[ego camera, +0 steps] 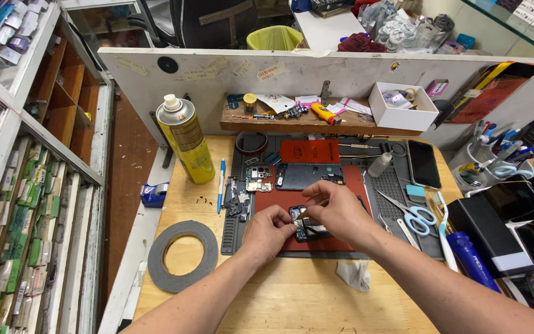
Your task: The person disassembles a smartphone, removes the motherboard, cleans it with a cloth and a small brush, and reinserts it into the phone chassis. The person uses tweezers, a spudger, and a brush to handle and clean the components.
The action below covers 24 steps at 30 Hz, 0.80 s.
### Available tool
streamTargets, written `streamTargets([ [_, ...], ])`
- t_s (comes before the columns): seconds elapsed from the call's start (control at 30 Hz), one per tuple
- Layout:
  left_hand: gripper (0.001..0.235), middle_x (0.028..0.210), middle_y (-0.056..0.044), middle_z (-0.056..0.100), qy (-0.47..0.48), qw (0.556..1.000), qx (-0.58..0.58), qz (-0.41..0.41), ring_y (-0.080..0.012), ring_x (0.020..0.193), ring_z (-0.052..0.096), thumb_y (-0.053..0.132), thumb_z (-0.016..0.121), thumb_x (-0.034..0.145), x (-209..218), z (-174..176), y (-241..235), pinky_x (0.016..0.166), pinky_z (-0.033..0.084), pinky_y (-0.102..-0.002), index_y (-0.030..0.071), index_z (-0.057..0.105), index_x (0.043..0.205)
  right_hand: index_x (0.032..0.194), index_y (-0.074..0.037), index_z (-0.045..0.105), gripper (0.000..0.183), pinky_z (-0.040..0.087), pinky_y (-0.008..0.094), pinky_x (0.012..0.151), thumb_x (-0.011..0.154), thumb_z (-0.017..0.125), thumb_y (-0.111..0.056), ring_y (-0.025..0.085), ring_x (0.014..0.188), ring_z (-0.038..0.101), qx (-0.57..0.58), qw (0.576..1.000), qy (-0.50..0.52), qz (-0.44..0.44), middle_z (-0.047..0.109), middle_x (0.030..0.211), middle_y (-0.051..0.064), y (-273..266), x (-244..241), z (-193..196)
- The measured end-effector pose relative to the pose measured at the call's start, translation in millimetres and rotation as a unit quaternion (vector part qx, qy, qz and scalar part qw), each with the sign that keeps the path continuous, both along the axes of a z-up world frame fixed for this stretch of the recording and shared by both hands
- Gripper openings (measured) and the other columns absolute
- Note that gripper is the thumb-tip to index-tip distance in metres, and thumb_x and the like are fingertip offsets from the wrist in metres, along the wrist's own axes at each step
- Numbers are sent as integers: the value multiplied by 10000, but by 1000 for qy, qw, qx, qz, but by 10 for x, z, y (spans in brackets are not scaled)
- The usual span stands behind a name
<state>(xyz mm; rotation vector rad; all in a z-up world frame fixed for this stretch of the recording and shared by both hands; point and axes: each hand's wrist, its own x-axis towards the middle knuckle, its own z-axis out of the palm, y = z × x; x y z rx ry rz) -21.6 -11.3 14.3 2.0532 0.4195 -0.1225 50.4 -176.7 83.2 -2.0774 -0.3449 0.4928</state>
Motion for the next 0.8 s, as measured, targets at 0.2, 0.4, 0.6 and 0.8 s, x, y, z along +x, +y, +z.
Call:
streamTargets([
  [0.2,143,880,-33,778,85,991,-75,70,-225,734,740,235,699,906,48,21,112,695,621,-409,112,747,962,1158,-14,691,249,592,292,762,916,672,-71,149,847,723,47,994,16,-99,737,994,75,-52,35,38],
  [0.4,135,976,-130,775,-80,987,125,68,-288,878,740,183,751,850,321,109,293,832,577,-408,108,796,953,1146,23,677,249,611,293,746,907,667,-44,165,833,730,92,987,30,-126,713,972,82,-179,93,25],
  [0.6,126,1039,-114,753,-78,980,181,4,-323,955,710,172,727,869,352,135,281,861,554,-444,108,805,944,1134,26,676,230,634,286,779,913,663,-37,152,863,724,95,986,47,-132,700,981,69,-256,47,8],
  [0.8,146,1066,-111,751,-89,984,152,26,-311,976,719,182,743,852,384,59,300,895,556,-429,109,809,961,1136,20,674,223,641,288,797,919,660,-33,157,875,719,92,986,55,-129,686,989,77,-292,50,11],
])
